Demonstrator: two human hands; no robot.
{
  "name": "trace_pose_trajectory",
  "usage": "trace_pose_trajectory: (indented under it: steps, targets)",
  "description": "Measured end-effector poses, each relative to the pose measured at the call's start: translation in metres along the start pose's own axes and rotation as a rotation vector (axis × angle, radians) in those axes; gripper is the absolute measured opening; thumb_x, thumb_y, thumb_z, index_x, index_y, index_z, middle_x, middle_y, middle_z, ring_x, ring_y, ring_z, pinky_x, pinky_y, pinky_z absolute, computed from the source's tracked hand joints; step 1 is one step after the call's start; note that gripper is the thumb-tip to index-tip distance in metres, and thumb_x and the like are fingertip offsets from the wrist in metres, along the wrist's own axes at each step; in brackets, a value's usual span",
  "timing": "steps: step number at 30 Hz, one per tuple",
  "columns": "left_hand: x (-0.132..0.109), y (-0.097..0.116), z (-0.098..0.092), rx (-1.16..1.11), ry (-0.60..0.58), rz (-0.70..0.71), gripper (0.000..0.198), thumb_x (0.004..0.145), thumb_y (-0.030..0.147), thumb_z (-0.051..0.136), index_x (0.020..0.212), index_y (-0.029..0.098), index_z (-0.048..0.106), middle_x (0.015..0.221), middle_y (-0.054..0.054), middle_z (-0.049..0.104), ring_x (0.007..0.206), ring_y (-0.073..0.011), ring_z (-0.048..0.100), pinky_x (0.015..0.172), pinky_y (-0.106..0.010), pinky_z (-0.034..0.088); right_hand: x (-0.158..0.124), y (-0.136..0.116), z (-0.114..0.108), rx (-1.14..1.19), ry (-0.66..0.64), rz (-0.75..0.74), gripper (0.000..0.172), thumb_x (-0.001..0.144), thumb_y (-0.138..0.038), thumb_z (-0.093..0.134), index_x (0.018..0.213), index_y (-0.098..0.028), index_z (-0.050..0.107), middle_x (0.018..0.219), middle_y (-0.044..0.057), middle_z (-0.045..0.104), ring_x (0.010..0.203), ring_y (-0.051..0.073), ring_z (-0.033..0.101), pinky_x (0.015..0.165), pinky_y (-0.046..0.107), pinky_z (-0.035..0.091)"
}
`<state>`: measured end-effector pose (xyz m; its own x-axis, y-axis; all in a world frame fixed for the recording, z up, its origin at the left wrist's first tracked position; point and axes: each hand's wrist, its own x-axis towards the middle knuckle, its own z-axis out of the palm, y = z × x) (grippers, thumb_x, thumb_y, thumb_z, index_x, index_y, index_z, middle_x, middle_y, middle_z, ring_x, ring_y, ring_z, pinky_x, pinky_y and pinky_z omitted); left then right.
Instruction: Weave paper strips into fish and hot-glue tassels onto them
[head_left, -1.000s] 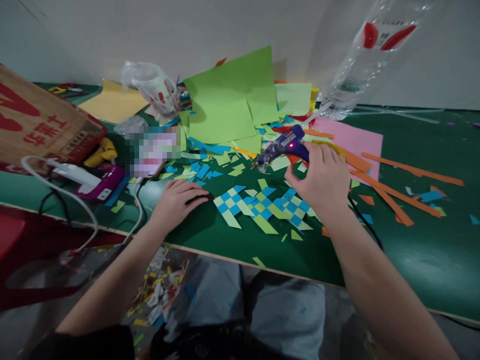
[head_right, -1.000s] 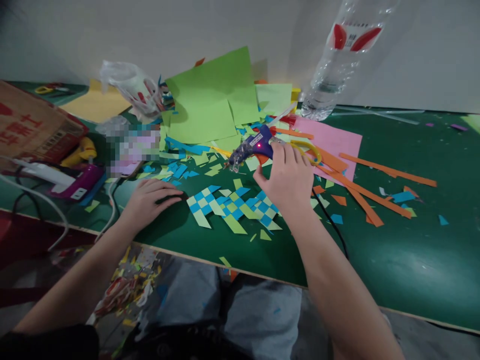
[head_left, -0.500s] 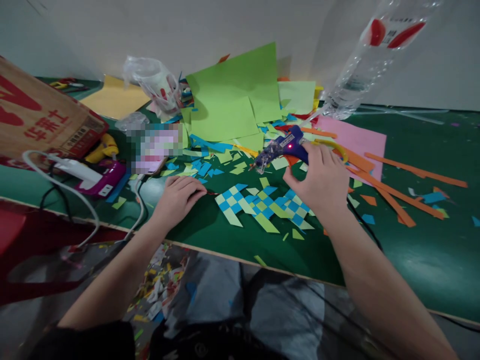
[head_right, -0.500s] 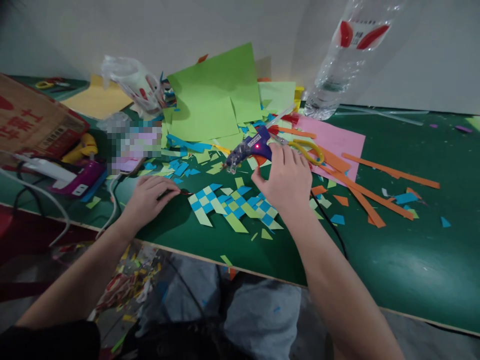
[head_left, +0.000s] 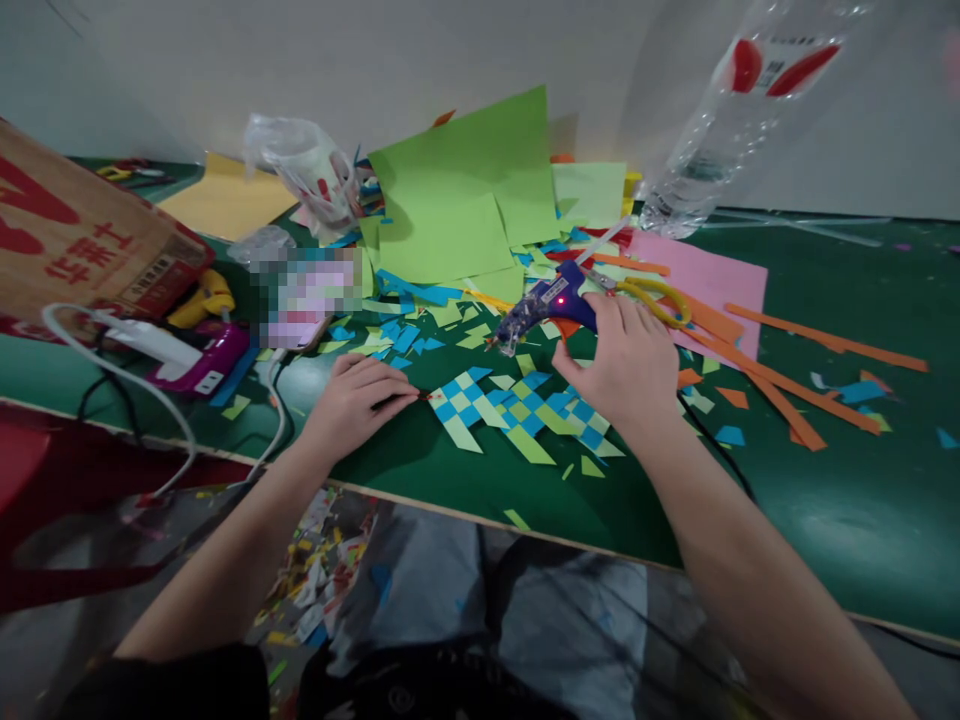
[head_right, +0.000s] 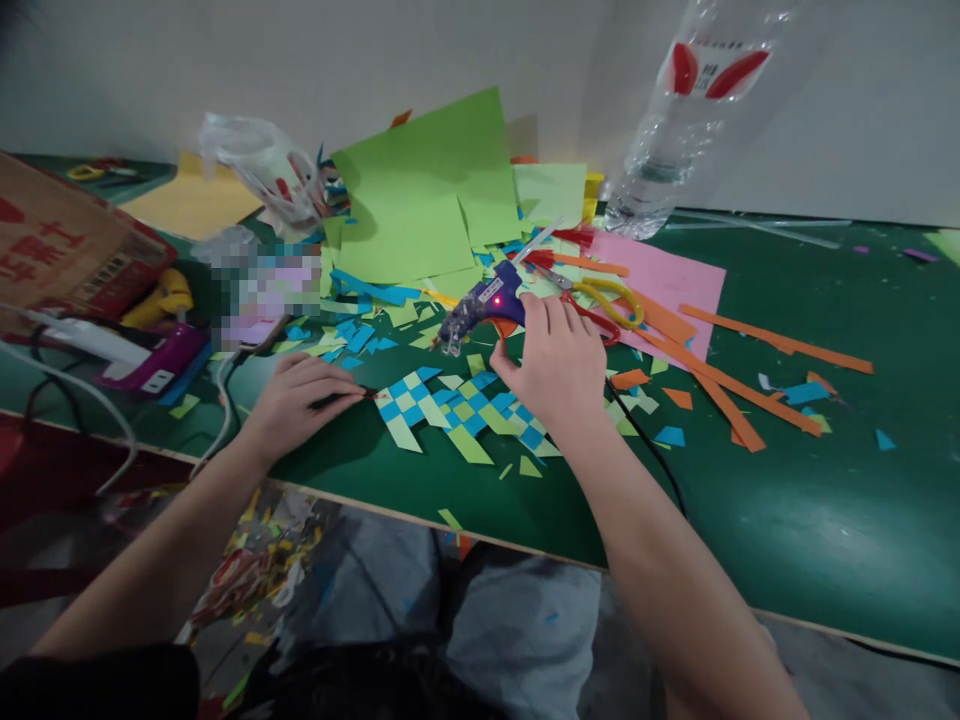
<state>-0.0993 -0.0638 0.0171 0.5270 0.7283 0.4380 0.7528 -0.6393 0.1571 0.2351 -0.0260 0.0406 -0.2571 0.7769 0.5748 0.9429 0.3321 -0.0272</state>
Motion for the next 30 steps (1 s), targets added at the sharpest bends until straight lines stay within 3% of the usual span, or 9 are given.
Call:
trace_pose_trajectory:
  steps: [15, 26, 30]
  targets:
    - [-0.0015, 0.0022, -0.0046, -0.019, 0.073, -0.005, 0.008, 0.091, 0.027, 0.065, 0.091, 0.024, 0.072, 0.09, -0.001, 0.074, 0.082, -0.0174, 0.068, 0.09, -0.038, 0.043, 0.0, -0.0003, -0.0005, 0.014, 0.002, -0.009, 0.045, 0.088, -0.033, 0.05, 0.126, -0.008, 0.052, 0.107, 0.019, 0.064, 0.1, 0.031, 0.06, 0.083, 0.043, 0.049]
    - [-0.0026, 0.0015, -0.007, -0.046, 0.022, -0.031, 0.014, 0.092, 0.037, 0.064, 0.093, 0.024, 0.07, 0.088, -0.001, 0.076, 0.081, -0.018, 0.069, 0.091, -0.039, 0.043, 0.0005, -0.0005, -0.0015, 0.029, -0.02, 0.001, 0.045, 0.089, -0.034, 0.05, 0.126, -0.009, 0.051, 0.106, 0.018, 0.063, 0.099, 0.031, 0.06, 0.082, 0.044, 0.049]
    - [-0.0049, -0.0068, -0.0061, -0.06, -0.022, -0.071, 0.022, 0.095, 0.039, 0.057, 0.106, 0.024, 0.071, 0.1, -0.005, 0.074, 0.092, -0.0209, 0.066, 0.093, -0.039, 0.044, 0.0007, 0.0001, -0.0005, 0.014, -0.021, -0.003, 0.046, 0.089, -0.034, 0.05, 0.126, -0.007, 0.052, 0.105, 0.018, 0.063, 0.099, 0.03, 0.06, 0.082, 0.043, 0.049]
